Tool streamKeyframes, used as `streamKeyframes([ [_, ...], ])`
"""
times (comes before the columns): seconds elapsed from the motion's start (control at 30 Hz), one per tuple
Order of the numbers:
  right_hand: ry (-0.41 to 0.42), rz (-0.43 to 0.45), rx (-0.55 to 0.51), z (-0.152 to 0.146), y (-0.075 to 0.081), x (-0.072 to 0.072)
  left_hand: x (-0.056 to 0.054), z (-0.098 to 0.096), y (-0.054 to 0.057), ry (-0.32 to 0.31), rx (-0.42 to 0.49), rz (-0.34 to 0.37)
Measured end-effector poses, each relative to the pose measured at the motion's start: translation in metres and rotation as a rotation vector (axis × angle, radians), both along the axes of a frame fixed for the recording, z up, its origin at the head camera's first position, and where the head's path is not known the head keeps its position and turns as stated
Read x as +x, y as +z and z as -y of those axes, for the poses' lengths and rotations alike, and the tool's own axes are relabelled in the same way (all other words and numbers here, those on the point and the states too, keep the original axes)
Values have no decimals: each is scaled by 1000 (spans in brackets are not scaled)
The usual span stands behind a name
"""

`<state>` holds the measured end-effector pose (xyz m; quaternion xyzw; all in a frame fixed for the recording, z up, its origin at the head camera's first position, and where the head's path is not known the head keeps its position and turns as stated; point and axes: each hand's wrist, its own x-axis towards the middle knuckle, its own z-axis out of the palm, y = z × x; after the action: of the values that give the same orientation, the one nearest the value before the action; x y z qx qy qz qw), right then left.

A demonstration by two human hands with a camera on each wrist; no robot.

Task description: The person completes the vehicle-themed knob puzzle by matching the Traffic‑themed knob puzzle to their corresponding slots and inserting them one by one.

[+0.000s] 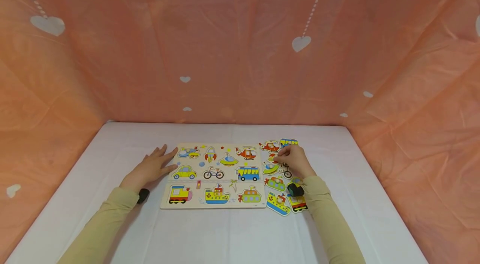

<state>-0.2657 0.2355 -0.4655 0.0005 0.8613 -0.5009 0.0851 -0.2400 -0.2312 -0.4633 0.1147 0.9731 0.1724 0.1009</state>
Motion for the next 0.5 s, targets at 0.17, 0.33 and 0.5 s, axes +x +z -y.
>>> streamKeyframes([
  [0.17,15,-21,37,1,1,-1,-1,1,-2,2,3,-11],
  [0.33,22,-38,101,1,3,-2,-1,1,-4,13,4,-7],
  [0.5,57,-80,137,0,3,-3,0,0,-2,8,9,-10],
])
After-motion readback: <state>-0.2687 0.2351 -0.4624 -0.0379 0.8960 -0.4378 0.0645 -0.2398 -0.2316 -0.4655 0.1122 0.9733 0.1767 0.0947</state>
